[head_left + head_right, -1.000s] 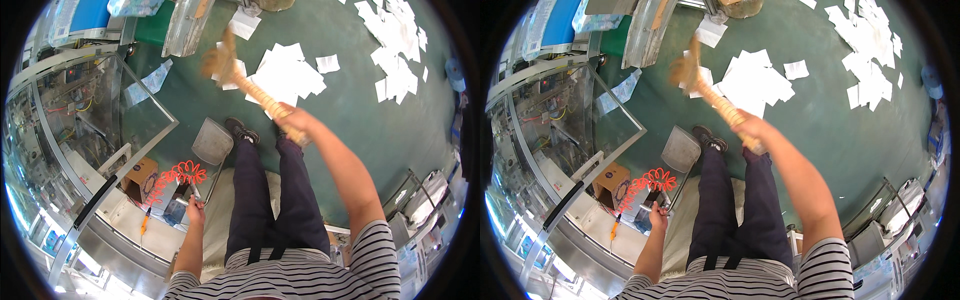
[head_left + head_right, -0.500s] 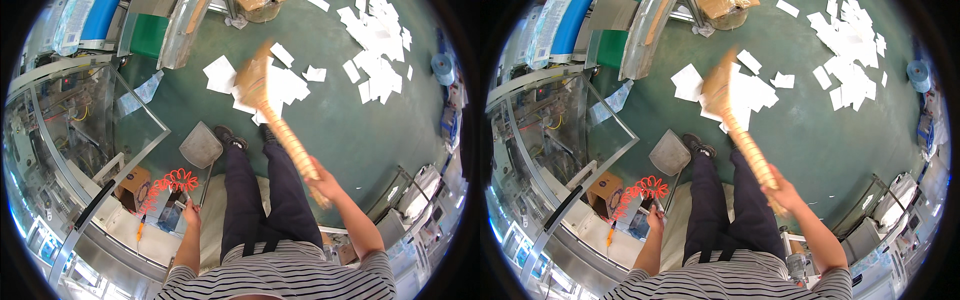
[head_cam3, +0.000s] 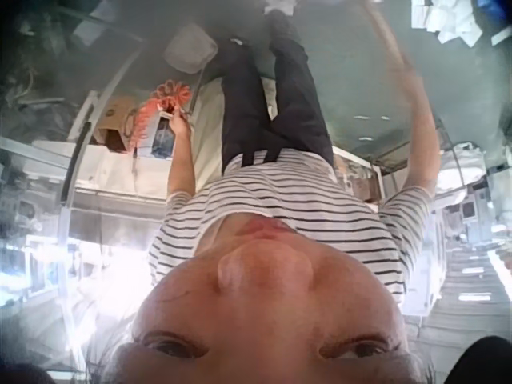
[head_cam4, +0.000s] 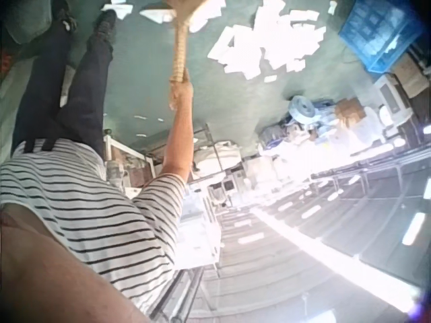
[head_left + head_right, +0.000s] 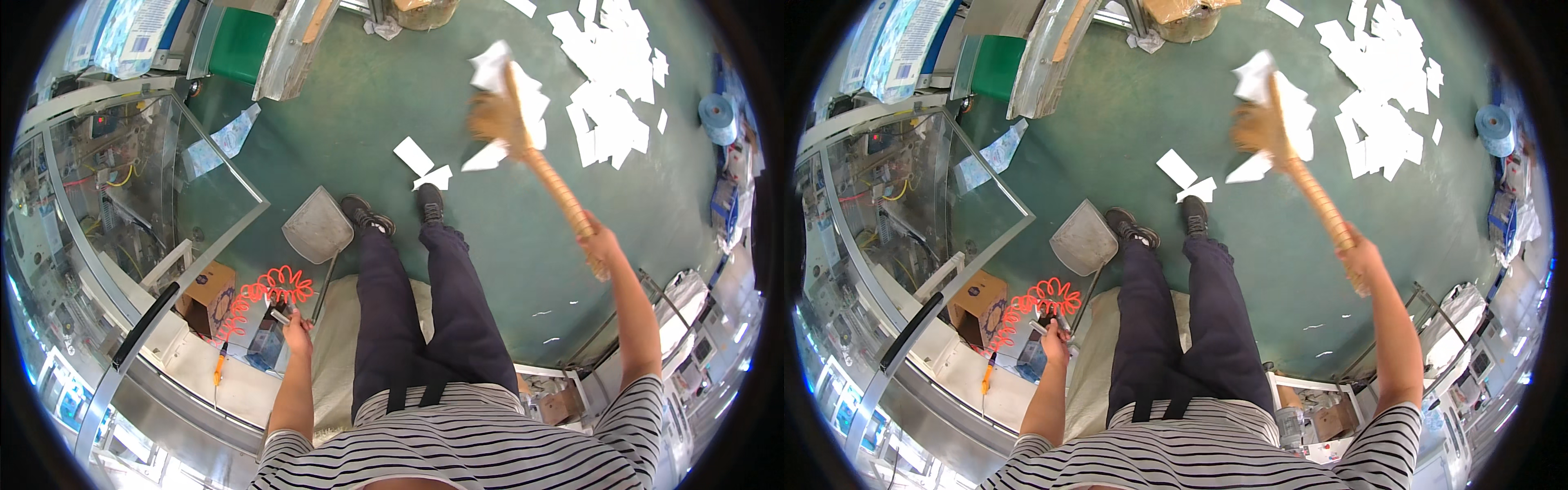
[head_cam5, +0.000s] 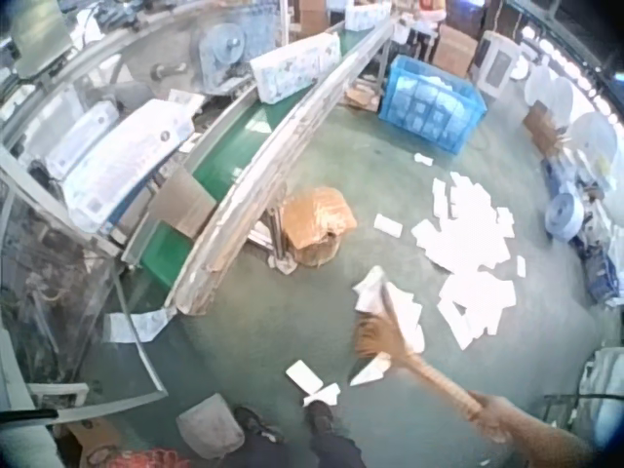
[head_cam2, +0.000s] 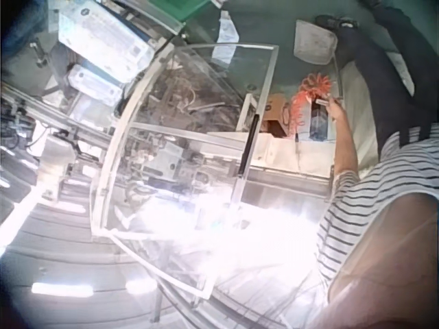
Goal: The person sweeps paper scraps and debris from a factory floor into a dustpan using a broom and then empties the collected trash into a large white waste bag.
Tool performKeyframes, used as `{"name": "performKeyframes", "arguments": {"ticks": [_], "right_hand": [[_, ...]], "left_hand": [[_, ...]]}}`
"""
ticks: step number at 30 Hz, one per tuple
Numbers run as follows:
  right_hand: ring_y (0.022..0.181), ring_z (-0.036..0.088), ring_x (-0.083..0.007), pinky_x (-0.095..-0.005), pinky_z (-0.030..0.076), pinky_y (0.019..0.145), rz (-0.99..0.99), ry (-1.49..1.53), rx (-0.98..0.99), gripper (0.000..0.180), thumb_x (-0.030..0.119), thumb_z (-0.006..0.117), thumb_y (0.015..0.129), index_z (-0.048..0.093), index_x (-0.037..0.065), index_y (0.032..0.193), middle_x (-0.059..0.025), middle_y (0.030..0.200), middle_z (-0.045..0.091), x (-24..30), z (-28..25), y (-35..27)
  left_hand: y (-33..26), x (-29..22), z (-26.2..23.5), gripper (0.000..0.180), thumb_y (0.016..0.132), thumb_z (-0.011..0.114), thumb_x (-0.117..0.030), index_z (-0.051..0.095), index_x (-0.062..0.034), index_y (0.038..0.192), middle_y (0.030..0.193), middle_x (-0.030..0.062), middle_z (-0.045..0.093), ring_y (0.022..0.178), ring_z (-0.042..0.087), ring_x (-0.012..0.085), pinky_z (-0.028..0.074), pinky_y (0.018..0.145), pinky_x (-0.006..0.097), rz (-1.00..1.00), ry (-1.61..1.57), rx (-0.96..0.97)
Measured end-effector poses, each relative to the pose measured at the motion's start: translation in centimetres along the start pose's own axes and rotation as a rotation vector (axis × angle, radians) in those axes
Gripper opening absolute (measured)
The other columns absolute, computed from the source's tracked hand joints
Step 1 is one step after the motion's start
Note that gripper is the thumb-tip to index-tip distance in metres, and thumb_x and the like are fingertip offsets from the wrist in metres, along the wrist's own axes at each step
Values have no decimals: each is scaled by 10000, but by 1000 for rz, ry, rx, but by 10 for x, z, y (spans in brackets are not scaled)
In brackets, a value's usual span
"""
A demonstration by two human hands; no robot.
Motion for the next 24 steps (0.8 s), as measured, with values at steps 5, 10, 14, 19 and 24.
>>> {"name": "performKeyframes", "arguments": {"ticks": [5,10,14,19,24], "right_hand": [[654,585,-186,-328,494,567,47,-65,-315,699,105,616,727,305,258,1335,-111,903,609,12,-50,-43],[790,601,-233,-325,477,697,-93,-206,23,686,131,628,726,321,261,1325,-140,910,616,33,4,-119],[887,593,-269,-341,457,755,-314,-432,200,689,139,641,713,334,274,1315,-150,951,612,60,77,-130],[898,580,-292,-361,448,773,-182,-448,210,684,158,649,710,343,286,1308,-144,969,610,68,109,-89],[728,588,-203,-338,474,645,-107,-359,-122,686,117,630,727,329,297,1317,-105,918,621,35,75,-70]], "left_hand": [[6,-3,-2,271,857,529,-165,403,-90,629,465,6,350,409,363,126,399,497,295,19,-39,70],[9,-5,-7,305,856,536,-209,396,-100,607,448,3,338,402,358,127,367,468,283,9,-7,2],[13,-9,-6,302,851,542,-212,399,-96,613,455,7,347,405,361,129,374,477,283,18,9,11],[21,-13,-14,297,852,539,-199,395,-100,611,462,7,345,413,358,125,375,484,285,-4,2,9],[33,-16,-31,307,852,539,-194,415,-91,590,473,0,346,419,377,121,396,487,275,-30,-6,42]]}}
Point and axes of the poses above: each hand's wrist, its own y-axis towards the middle knuckle, its own z-axis out of the palm, x = y × z, the point moved 3 cm from there along y, towards the middle knuckle
